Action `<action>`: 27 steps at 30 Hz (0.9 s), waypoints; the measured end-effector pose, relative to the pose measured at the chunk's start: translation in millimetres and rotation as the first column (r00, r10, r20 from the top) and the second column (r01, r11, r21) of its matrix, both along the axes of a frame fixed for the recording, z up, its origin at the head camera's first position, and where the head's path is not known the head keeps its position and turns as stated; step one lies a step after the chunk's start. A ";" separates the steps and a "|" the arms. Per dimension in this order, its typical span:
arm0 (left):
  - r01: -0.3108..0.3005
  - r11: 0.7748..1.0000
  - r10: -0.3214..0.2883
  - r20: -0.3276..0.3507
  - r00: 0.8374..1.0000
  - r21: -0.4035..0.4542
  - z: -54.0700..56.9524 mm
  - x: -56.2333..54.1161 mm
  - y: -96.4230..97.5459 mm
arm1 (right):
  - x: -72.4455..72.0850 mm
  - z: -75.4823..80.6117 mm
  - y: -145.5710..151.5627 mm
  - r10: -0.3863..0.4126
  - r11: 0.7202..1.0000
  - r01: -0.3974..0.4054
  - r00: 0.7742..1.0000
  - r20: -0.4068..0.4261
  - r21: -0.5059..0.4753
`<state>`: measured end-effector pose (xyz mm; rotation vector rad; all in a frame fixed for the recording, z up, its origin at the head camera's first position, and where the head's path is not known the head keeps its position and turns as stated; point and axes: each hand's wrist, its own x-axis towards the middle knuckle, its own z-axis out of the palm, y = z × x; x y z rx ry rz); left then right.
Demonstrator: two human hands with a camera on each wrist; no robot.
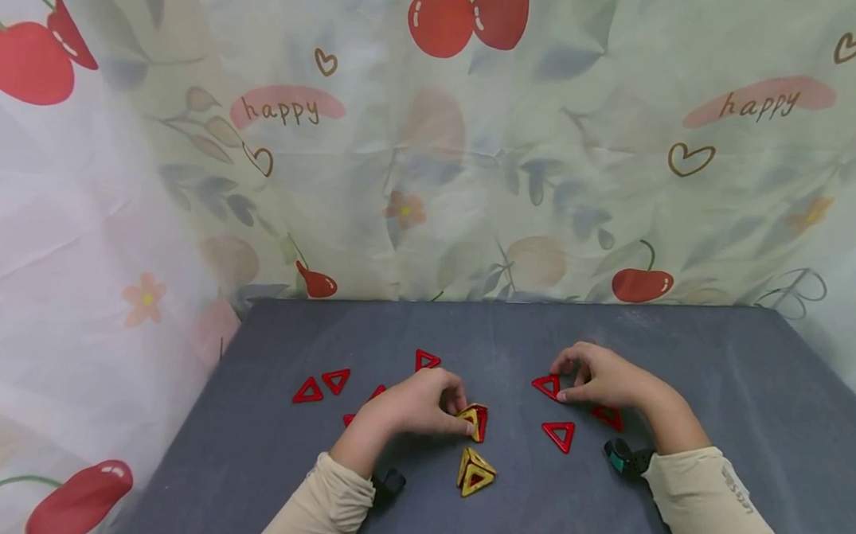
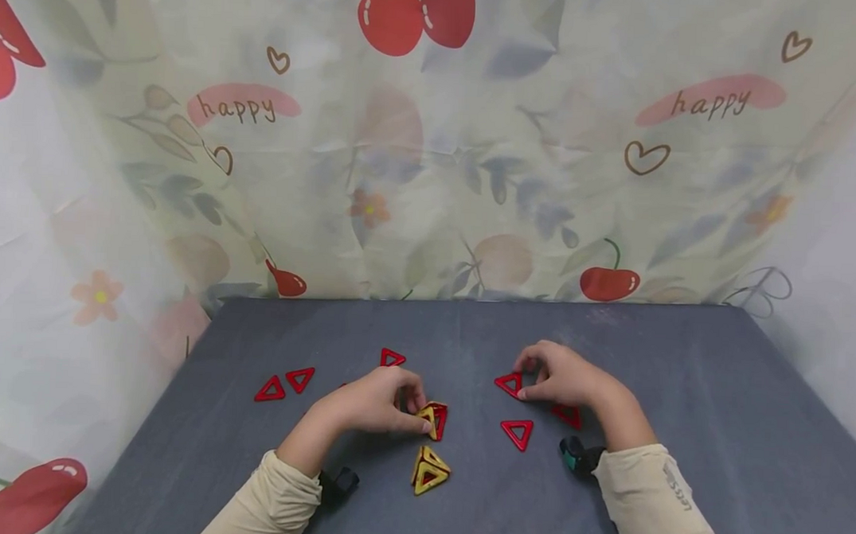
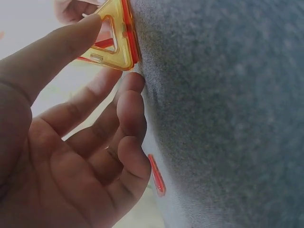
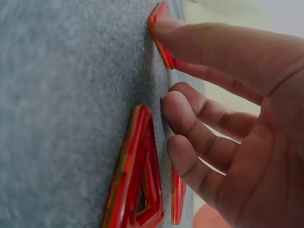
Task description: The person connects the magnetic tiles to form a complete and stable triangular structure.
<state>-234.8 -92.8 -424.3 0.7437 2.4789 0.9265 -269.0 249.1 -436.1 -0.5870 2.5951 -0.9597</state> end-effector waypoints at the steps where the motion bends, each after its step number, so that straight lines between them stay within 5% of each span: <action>1: 0.001 1.000 -0.001 0.000 1.000 0.001 -0.5 0.1 -0.1 | 0.0 -0.7 -0.6 -0.004 1.000 0.004 1.000 0.002 0.006; 10: 0.005 1.000 -0.005 0.021 1.000 -0.001 -2.0 0.1 -0.3 | 5.6 5.8 -15.6 -0.001 0.995 0.004 0.999 -0.034 0.098; 27: 0.056 0.997 -0.062 0.130 0.990 0.053 -11.2 -6.7 -7.8 | 13.7 7.5 -42.4 0.086 0.988 -0.082 0.996 -0.026 0.127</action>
